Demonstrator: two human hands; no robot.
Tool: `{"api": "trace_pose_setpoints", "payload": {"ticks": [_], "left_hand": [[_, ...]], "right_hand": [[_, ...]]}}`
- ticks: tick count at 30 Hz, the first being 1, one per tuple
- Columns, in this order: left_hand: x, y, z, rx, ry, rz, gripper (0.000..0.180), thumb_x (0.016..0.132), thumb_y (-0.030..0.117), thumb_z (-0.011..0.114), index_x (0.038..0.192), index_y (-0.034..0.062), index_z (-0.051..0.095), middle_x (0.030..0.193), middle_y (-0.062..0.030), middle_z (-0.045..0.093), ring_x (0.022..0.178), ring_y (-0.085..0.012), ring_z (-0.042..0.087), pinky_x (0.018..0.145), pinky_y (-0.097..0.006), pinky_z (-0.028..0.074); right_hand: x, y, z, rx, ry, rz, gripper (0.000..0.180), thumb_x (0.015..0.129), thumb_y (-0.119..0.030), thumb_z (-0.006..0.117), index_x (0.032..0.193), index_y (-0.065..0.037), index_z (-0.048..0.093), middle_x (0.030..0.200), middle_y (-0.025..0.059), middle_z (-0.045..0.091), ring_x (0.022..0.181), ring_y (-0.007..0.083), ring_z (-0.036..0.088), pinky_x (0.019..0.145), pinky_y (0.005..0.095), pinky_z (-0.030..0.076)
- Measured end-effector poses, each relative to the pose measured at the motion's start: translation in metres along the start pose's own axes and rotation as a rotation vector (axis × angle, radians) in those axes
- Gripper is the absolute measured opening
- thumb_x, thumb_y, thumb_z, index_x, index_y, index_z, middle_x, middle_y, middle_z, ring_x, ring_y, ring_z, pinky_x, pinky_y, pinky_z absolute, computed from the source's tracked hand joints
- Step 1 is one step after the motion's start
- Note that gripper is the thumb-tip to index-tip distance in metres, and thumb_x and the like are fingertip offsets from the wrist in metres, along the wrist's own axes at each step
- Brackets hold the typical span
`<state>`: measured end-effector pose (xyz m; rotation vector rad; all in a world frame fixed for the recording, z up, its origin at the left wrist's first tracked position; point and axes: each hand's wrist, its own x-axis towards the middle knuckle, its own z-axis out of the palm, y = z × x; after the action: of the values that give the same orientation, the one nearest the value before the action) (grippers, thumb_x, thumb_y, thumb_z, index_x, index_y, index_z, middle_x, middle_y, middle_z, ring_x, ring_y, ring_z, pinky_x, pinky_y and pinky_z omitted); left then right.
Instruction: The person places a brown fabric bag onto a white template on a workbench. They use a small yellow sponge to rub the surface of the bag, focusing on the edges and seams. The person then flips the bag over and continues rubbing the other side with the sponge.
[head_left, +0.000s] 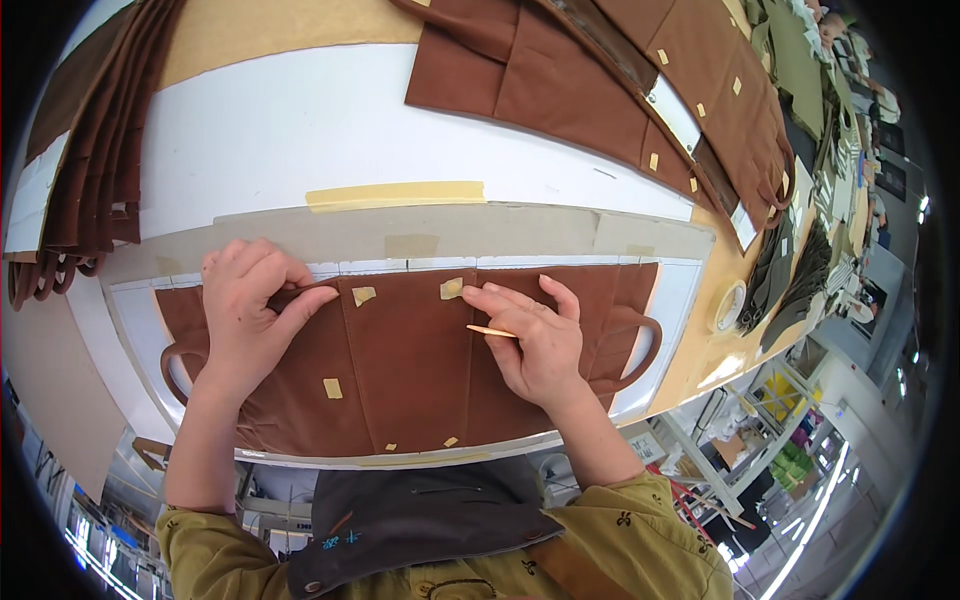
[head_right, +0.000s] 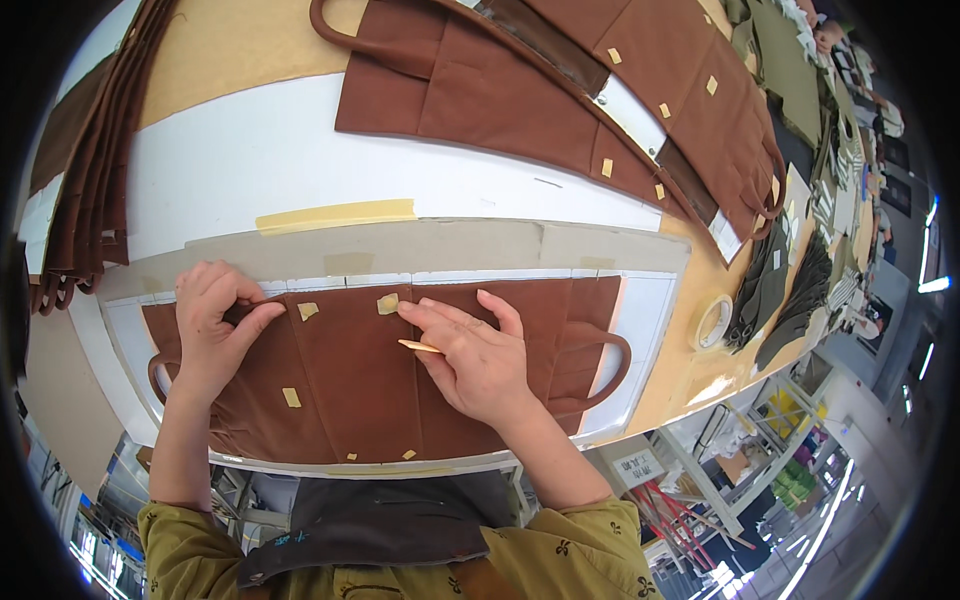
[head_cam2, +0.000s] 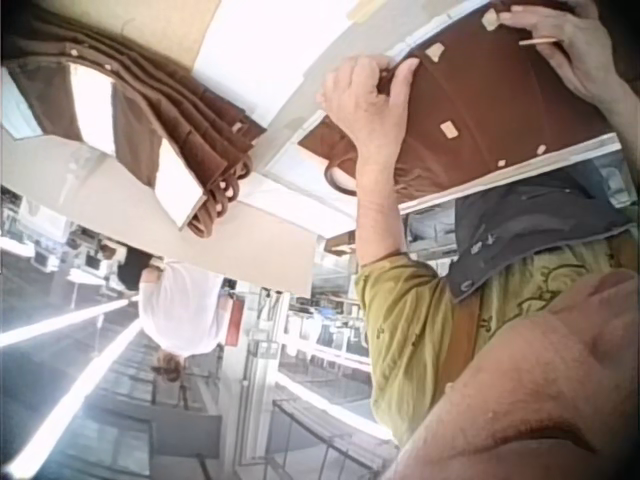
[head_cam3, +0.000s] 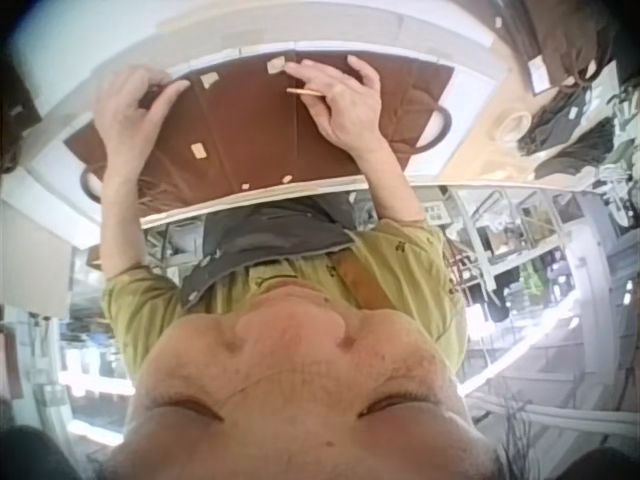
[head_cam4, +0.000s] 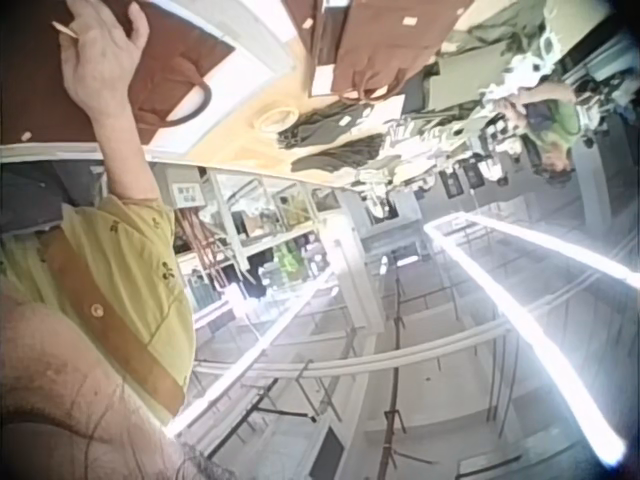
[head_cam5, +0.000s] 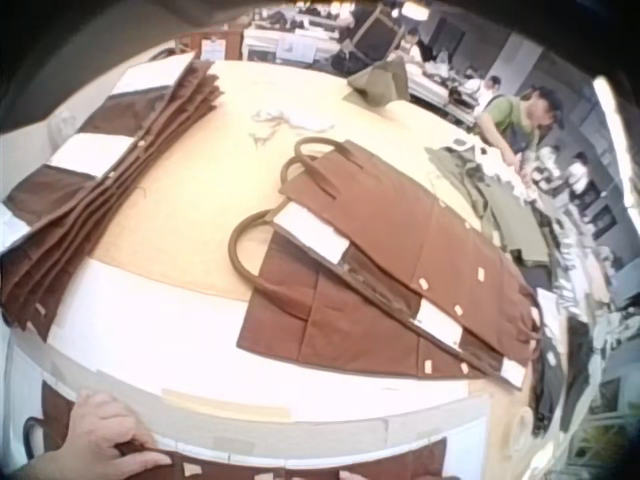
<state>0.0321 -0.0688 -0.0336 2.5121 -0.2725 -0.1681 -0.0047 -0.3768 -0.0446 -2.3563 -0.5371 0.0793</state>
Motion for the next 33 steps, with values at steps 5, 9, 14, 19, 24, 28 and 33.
{"api": "trace_pose_setpoints", "payload": {"ticks": [5, 9, 14, 19, 24, 28, 33], "left_hand": [[0.001, 0.001, 0.000, 0.020, 0.000, 0.006, 0.026, 0.072, 0.028, 0.085, 0.074, 0.0168, 0.061, 0.072, 0.0044, 0.053, 0.076, -0.0185, 0.051, 0.076, -0.036, 0.032], [0.002, 0.000, 0.001, 0.013, 0.011, 0.027, 0.026, 0.071, 0.027, 0.085, 0.074, 0.0172, 0.061, 0.073, 0.0043, 0.055, 0.076, -0.0193, 0.052, 0.076, -0.036, 0.033], [0.001, -0.002, 0.002, 0.021, 0.034, 0.049, 0.025, 0.071, 0.027, 0.084, 0.074, 0.0172, 0.061, 0.074, 0.0043, 0.058, 0.077, -0.0197, 0.053, 0.076, -0.036, 0.034], [-0.007, -0.002, 0.002, 0.080, 0.066, 0.052, 0.025, 0.073, 0.027, 0.083, 0.089, 0.0193, 0.066, 0.090, 0.0044, 0.061, 0.087, -0.0195, 0.055, 0.082, -0.037, 0.036], [-0.032, 0.009, 0.009, 0.243, 0.175, 0.193, 0.044, 0.073, 0.026, 0.084, 0.114, 0.0176, 0.069, 0.118, -0.0007, 0.063, 0.110, -0.0228, 0.058, 0.095, -0.041, 0.037], [-0.059, 0.016, 0.014, 0.385, 0.013, 0.315, 0.046, 0.085, 0.038, 0.073, 0.131, 0.0308, 0.066, 0.136, 0.0044, 0.060, 0.130, -0.0208, 0.051, 0.116, -0.044, 0.028], [-0.063, 0.014, 0.016, 0.390, -0.090, 0.257, 0.046, 0.084, 0.039, 0.073, 0.130, 0.0410, 0.066, 0.142, 0.0065, 0.057, 0.134, -0.0204, 0.049, 0.119, -0.053, 0.023]], "right_hand": [[0.000, -0.001, 0.001, -0.004, 0.014, 0.004, 0.019, 0.090, -0.014, 0.072, 0.106, -0.016, 0.063, 0.118, -0.0052, 0.073, 0.107, 0.0130, 0.071, 0.108, 0.0376, 0.034], [0.001, -0.003, 0.000, -0.040, -0.030, 0.025, 0.014, 0.089, -0.013, 0.071, 0.100, -0.016, 0.063, 0.118, -0.0043, 0.074, 0.107, 0.0137, 0.071, 0.108, 0.0372, 0.033], [0.002, -0.005, 0.000, -0.053, -0.016, 0.021, 0.012, 0.090, -0.013, 0.070, 0.091, -0.015, 0.059, 0.113, -0.0004, 0.076, 0.105, 0.0164, 0.072, 0.110, 0.0364, 0.032], [0.001, -0.005, 0.002, -0.054, -0.008, 0.008, 0.009, 0.093, -0.014, 0.067, 0.092, -0.015, 0.058, 0.113, 0.0006, 0.076, 0.105, 0.0176, 0.072, 0.110, 0.0369, 0.031], [0.000, -0.003, 0.002, -0.056, -0.001, -0.008, 0.009, 0.095, -0.015, 0.066, 0.096, -0.014, 0.057, 0.112, 0.0010, 0.076, 0.104, 0.0178, 0.072, 0.109, 0.0377, 0.031], [0.001, -0.004, 0.003, -0.047, 0.017, -0.024, 0.009, 0.095, -0.016, 0.065, 0.098, -0.014, 0.057, 0.112, 0.0013, 0.076, 0.105, 0.0180, 0.072, 0.109, 0.0383, 0.031], [0.001, -0.004, 0.003, -0.050, 0.016, -0.022, 0.010, 0.095, -0.015, 0.066, 0.098, -0.014, 0.057, 0.113, 0.0014, 0.076, 0.105, 0.0180, 0.072, 0.108, 0.0387, 0.032]]}}
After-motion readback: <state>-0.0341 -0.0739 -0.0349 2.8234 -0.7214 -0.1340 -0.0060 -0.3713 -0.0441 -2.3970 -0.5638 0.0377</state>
